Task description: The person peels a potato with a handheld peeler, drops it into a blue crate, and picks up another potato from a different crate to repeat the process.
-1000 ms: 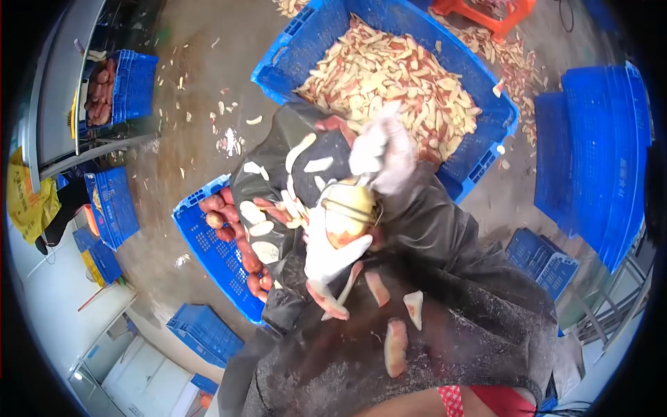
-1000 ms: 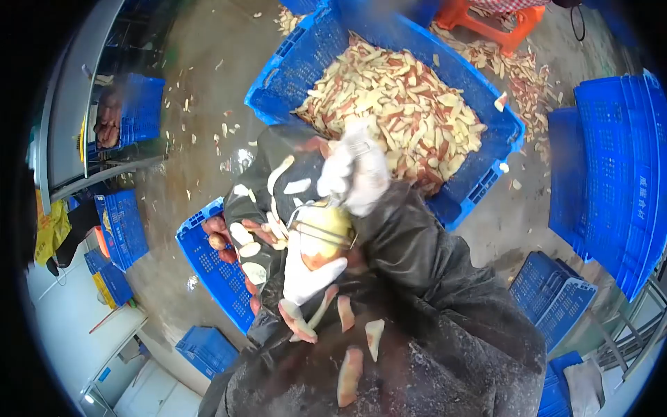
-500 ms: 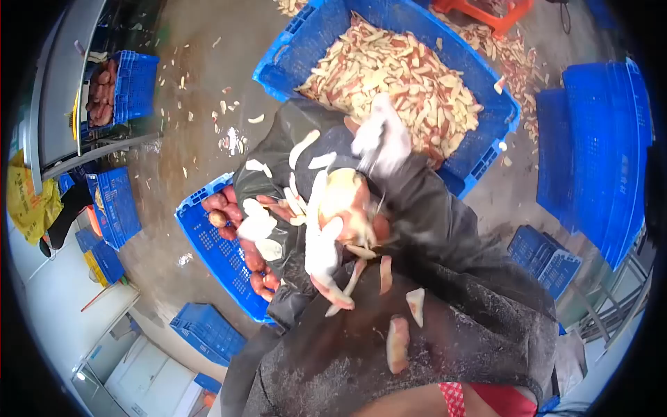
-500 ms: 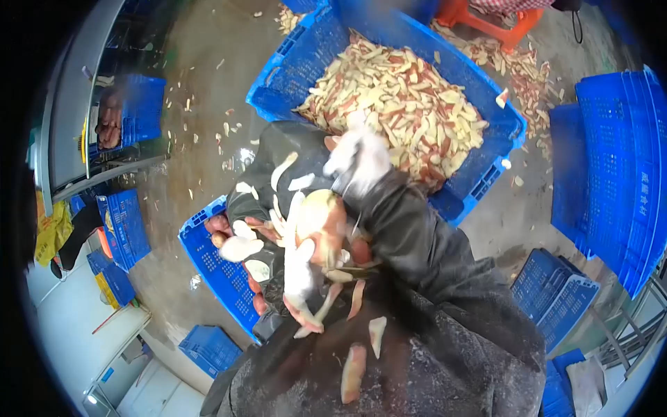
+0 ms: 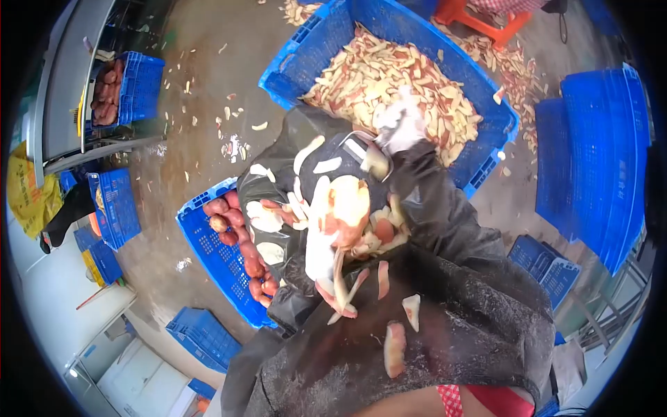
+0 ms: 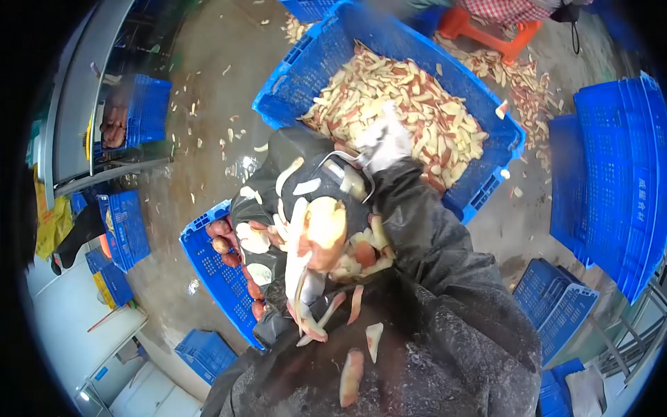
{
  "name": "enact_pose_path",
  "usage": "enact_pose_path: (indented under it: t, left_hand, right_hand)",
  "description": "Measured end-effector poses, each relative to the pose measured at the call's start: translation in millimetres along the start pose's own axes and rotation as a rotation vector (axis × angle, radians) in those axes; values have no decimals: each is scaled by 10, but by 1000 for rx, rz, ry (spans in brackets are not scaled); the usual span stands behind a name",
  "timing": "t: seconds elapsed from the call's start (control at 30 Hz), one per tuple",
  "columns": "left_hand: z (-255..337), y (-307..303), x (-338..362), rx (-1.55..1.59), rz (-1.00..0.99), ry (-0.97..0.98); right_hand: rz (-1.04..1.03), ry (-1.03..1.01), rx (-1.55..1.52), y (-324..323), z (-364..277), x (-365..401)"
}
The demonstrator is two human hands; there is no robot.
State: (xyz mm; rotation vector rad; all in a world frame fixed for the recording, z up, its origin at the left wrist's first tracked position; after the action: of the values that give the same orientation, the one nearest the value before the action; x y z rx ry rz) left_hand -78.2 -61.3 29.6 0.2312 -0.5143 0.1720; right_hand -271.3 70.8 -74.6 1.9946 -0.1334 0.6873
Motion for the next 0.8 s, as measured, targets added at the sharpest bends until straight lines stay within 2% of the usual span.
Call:
enact_pose_path:
  t: [0.03, 0.07, 0.13, 0.17, 0.2, 0.27, 0.3, 0.37, 0.47, 0.5, 0.6, 0.67, 0.73, 0.77, 0.8]
  left_hand:
    - [28, 3, -1, -23, -9, 22]
    - [59, 3, -9, -46, -27, 35]
    - [79, 2, 92, -153, -61, 42]
    - [93, 0, 124, -207, -77, 52]
    - [130, -7, 157, -259, -95, 81]
    - [171, 14, 154, -329, -146, 142]
    - [181, 31, 139, -371, -173, 158]
    - [188, 58, 85, -433, -176, 187]
    - [167, 36, 195, -469, -120, 214]
    - [165, 41, 234, -465, -109, 218]
    - [138, 111, 303, -499, -116, 194]
    - [120, 142, 266, -502, -102, 207]
    - [128, 142, 236, -484, -98, 229]
    - [119, 140, 263, -484, -106, 225]
    - [110, 158, 270, -479, -117, 203]
  right_hand:
    - [-101, -35, -262, 124, -82, 17]
    - [-175, -141, -221, 418, -141, 344]
    - [-254, 189, -245, 686, -23, 817]
    - [-276, 263, -273, 615, 73, 780]
    - [-149, 322, -328, 626, 93, 770]
    - [-193, 330, -115, 673, 111, 871]
    - [-302, 185, 226, 720, 125, 947]
    - [-97, 115, 86, 450, 137, 662]
    - [-304, 89, -270, -154, -191, 146]
    - [-339, 123, -277, 131, -226, 411]
    - [-225, -114, 354, 428, -11, 892]
    - [94, 37, -18, 55, -220, 388]
    - [-345, -31, -17, 483, -294, 796]
    - [-193, -202, 326, 406, -10, 784]
    - [-195, -185, 356, 365, 17, 786]
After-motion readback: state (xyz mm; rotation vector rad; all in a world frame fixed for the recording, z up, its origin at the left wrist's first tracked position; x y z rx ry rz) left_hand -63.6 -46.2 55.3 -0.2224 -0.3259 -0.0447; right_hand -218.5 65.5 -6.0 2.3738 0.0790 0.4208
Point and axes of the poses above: each hand's wrist, its own x-axis away from the middle knuckle, its own y-axis out of the palm, z = x × y, the point moved 2 cm from there along -x, towards the middle knuckle, and after that the axes turned 9 degrees about -y, right-handed, at the moved point
